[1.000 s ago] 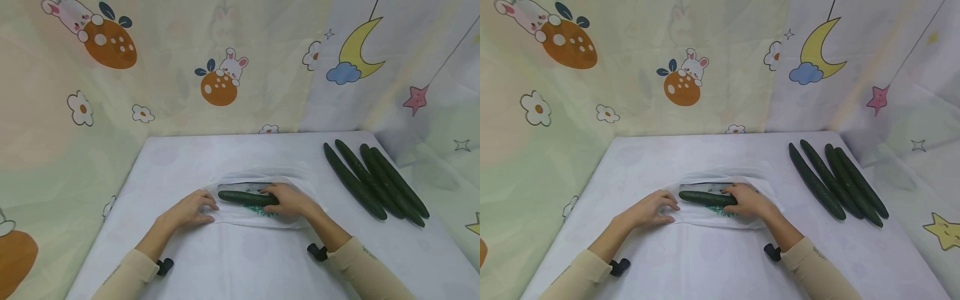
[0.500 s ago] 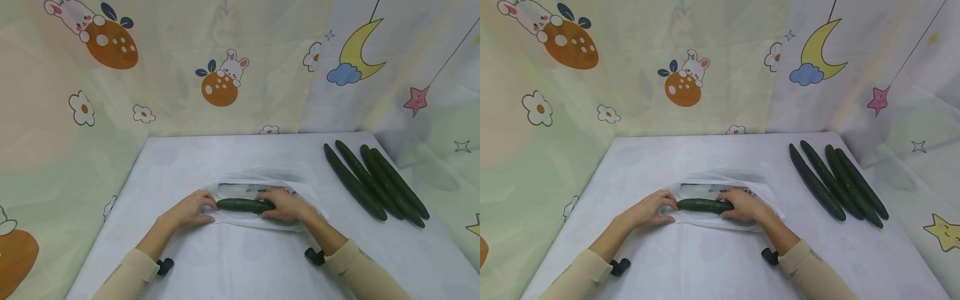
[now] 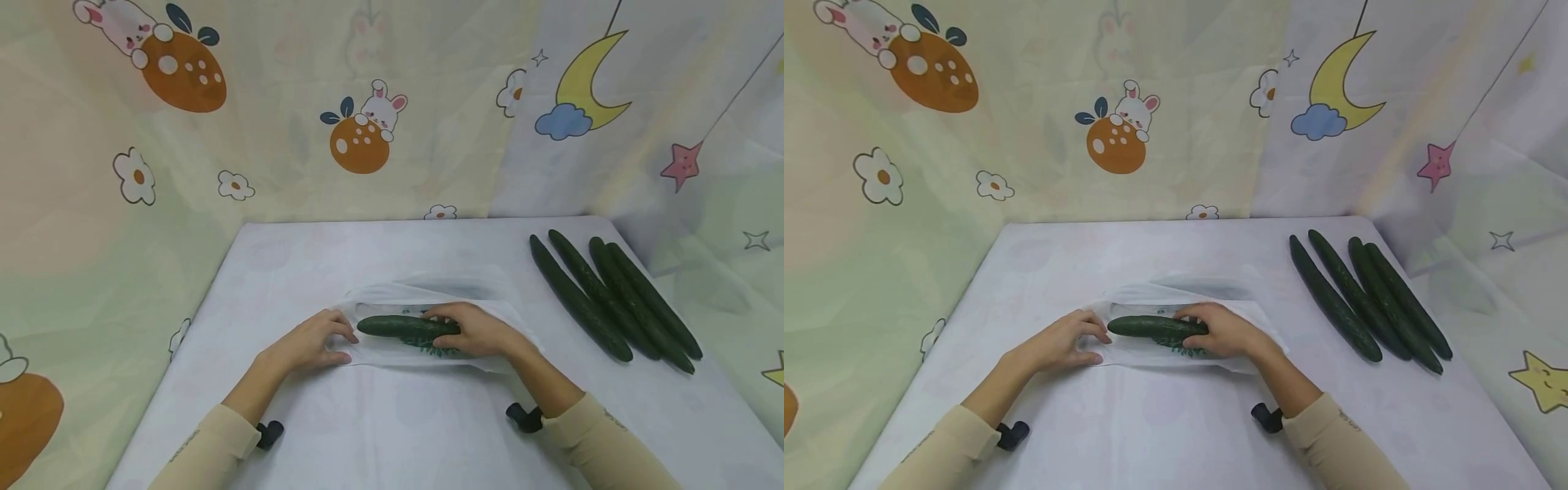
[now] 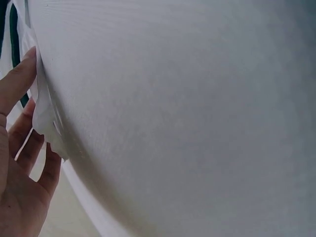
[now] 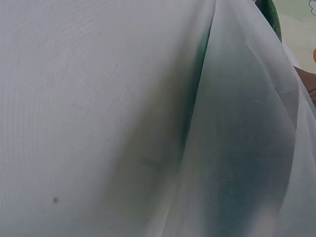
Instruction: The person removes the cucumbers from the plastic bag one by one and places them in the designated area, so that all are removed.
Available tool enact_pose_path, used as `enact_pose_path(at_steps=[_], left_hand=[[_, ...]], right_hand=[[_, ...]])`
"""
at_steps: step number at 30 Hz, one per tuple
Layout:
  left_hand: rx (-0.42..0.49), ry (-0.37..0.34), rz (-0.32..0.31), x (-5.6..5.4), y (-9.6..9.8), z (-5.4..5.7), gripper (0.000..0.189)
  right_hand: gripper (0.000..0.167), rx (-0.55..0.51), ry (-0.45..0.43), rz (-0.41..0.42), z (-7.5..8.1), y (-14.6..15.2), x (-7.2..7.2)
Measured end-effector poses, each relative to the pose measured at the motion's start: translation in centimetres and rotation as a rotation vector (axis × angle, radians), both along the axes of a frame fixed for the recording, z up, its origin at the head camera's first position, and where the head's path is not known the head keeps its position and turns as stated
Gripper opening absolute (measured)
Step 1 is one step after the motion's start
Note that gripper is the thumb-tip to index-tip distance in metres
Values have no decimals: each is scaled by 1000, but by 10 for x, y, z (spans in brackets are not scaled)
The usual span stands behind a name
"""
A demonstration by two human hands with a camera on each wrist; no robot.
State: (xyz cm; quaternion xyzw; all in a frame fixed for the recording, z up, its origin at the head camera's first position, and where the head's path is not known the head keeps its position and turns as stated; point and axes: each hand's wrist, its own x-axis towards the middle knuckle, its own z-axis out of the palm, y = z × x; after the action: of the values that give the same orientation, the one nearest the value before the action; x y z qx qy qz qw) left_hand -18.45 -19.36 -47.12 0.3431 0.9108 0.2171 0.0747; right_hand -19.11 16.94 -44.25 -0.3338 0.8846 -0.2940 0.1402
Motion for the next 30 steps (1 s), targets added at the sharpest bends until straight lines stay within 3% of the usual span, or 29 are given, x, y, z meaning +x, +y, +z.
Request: enact_pose_path(at_steps=[20, 30], left_hand=[[-17, -39, 23, -6, 1, -2, 26], [-15, -35, 25, -14, 1, -2, 25]], right_hand=[[51, -185, -175, 2, 21, 4, 1], [49, -312, -276, 72, 33, -2, 1]])
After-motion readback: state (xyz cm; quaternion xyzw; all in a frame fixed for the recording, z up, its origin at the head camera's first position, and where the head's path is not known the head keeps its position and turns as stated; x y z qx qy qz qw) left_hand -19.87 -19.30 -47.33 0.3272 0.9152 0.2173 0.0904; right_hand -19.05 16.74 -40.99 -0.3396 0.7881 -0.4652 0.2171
